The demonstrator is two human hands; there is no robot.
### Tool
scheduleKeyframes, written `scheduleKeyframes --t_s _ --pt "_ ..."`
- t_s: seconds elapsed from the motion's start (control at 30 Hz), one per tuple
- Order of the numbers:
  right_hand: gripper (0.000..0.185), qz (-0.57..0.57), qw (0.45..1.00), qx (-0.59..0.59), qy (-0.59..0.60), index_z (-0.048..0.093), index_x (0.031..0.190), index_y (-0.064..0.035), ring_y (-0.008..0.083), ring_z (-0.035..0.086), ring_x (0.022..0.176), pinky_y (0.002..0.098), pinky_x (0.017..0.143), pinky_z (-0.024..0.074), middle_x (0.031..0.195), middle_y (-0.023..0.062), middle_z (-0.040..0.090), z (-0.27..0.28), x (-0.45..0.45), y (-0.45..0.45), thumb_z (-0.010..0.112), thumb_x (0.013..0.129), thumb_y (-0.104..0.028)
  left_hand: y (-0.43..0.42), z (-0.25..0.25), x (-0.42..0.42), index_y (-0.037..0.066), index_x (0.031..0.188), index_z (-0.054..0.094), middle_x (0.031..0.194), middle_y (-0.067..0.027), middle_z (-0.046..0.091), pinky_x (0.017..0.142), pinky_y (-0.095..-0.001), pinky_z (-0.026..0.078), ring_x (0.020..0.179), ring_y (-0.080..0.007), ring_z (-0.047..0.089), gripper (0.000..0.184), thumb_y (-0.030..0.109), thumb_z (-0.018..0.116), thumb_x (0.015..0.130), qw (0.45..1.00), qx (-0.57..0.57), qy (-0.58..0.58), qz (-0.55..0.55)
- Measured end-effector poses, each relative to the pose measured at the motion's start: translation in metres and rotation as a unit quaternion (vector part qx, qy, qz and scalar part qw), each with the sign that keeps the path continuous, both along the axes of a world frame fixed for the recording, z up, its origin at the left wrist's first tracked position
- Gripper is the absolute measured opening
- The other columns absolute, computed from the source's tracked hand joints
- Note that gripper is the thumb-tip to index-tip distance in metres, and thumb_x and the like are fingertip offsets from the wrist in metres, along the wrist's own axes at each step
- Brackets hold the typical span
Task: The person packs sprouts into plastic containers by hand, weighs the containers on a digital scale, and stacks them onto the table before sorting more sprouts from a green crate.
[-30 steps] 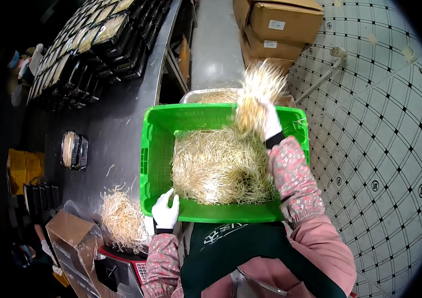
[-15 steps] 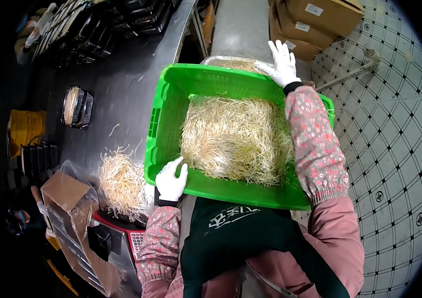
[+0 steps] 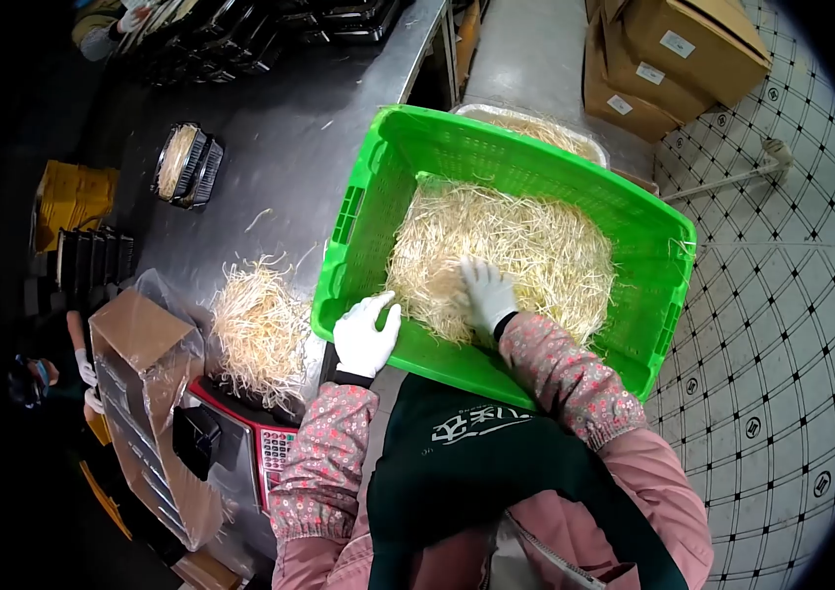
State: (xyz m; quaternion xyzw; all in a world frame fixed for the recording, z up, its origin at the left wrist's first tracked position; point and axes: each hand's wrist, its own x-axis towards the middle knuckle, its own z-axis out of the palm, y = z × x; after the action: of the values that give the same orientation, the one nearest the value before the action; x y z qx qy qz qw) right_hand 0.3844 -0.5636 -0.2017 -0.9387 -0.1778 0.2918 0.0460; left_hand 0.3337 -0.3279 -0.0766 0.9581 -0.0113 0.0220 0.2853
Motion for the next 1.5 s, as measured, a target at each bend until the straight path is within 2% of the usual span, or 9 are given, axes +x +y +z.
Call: scheduleKeyframes --t_s 0.37,0.43,0.6,0.73,0.87,0.9,1.0,1.2,1.5 --pt "0.144 -0.063 0.987 -0.122 0.08 0.001 0.159 -0.0046 0.0389 0.018 0.151 0.0533 0.12 0.0217 0.161 0.0281 0.018 0.035 0.055 -0.014 0.09 0.057 -0.056 -0.002 0.005 -0.003 0.009 0.104 0.074 0.098 -0.0085 0.073 0.08 -0.0347 0.054 0.088 -0.0265 0.069 0.02 0.02 0.07 0.088 0.999 0.015 -0.027 0.018" --pt "0.118 -0.043 0.998 -0.04 -0.026 0.023 0.154 -0.0029 0.0391 0.051 0.127 0.0521 0.103 0.0431 0.136 0.0271 0.051 -0.029 0.027 -0.012 0.087 0.063 -0.043 -0.001 0.0 -0.005 0.012 0.104 0.073 0.097 -0.0074 0.072 0.079 -0.0359 0.053 0.087 -0.0264 0.068 0.02 0.023 0.07 0.088 0.999 0.012 -0.041 0.015" --pt "0.041 -0.184 0.964 0.194 -0.016 0.058 0.119 -0.0067 0.034 0.069 0.089 0.045 0.076 0.0556 0.099 0.0166 0.069 0.017 0.03 -0.015 0.064 0.085 -0.03 -0.001 -0.002 -0.003 0.011 0.103 0.073 0.097 -0.0087 0.072 0.078 -0.0378 0.054 0.086 -0.0278 0.069 0.019 0.022 0.07 0.088 0.999 -0.004 -0.054 0.005" --pt "0.069 -0.185 0.934 0.293 -0.092 0.053 0.14 -0.0178 0.034 0.065 0.105 0.0433 0.086 0.0539 0.121 0.019 0.063 0.02 0.023 0.014 0.072 0.079 -0.044 -0.003 -0.002 -0.002 0.01 0.103 0.074 0.097 -0.0097 0.073 0.078 -0.0375 0.055 0.086 -0.0285 0.07 0.018 0.02 0.07 0.088 0.999 -0.001 -0.044 -0.003" --pt "0.136 -0.251 0.944 0.183 0.109 0.001 0.159 -0.0023 0.0445 0.034 0.143 0.0496 0.117 0.0306 0.159 0.0314 0.022 0.032 0.013 0.031 0.083 0.067 -0.06 -0.006 0.005 0.0 0.007 0.104 0.073 0.098 -0.0112 0.073 0.081 -0.0368 0.055 0.089 -0.0284 0.07 0.018 0.016 0.068 0.09 1.0 0.009 -0.015 -0.022" --pt "0.133 -0.276 0.931 0.211 0.113 0.004 0.159 -0.0031 0.0447 0.011 0.152 0.0587 0.12 0.0145 0.163 0.0293 0.009 0.027 0.015 0.021 0.081 0.068 -0.063 -0.007 0.007 0.0 0.006 0.104 0.073 0.099 -0.0112 0.073 0.081 -0.0362 0.055 0.09 -0.0277 0.07 0.018 0.015 0.068 0.089 1.0 0.006 -0.007 -0.019" --pt "0.132 -0.34 0.908 0.211 -0.127 0.005 0.159 -0.0035 0.0449 0.011 0.151 0.0577 0.12 0.0148 0.163 0.0297 0.009 -0.01 0.022 -0.047 0.076 0.069 -0.07 -0.01 0.011 0.002 0.006 0.104 0.074 0.099 -0.0106 0.074 0.083 -0.0349 0.055 0.09 -0.026 0.071 0.019 0.016 0.069 0.089 1.0 0.001 0.003 -0.01" --pt "0.152 -0.576 0.803 0.002 0.154 -0.013 0.158 -0.0073 0.0499 0.002 0.15 0.0614 0.12 0.0097 0.163 0.0316 0.002 -0.024 0.068 -0.174 0.074 0.058 -0.083 -0.012 0.012 0.004 0.005 0.104 0.074 0.099 -0.011 0.074 0.084 -0.0339 0.055 0.09 -0.0259 0.07 0.019 0.017 0.069 0.089 0.999 0.005 0.042 0.006" --pt "0.132 -0.549 0.826 0.027 0.124 0.009 0.159 -0.005 0.0365 0.048 0.134 0.0415 0.108 0.0441 0.15 0.0257 0.043 -0.03 0.074 -0.173 0.086 0.064 -0.056 -0.013 0.012 0.006 0.006 0.103 0.074 0.097 -0.0119 0.073 0.081 -0.0343 0.055 0.088 -0.0272 0.071 0.018 0.017 0.069 0.089 0.999 0.004 0.045 -0.006"
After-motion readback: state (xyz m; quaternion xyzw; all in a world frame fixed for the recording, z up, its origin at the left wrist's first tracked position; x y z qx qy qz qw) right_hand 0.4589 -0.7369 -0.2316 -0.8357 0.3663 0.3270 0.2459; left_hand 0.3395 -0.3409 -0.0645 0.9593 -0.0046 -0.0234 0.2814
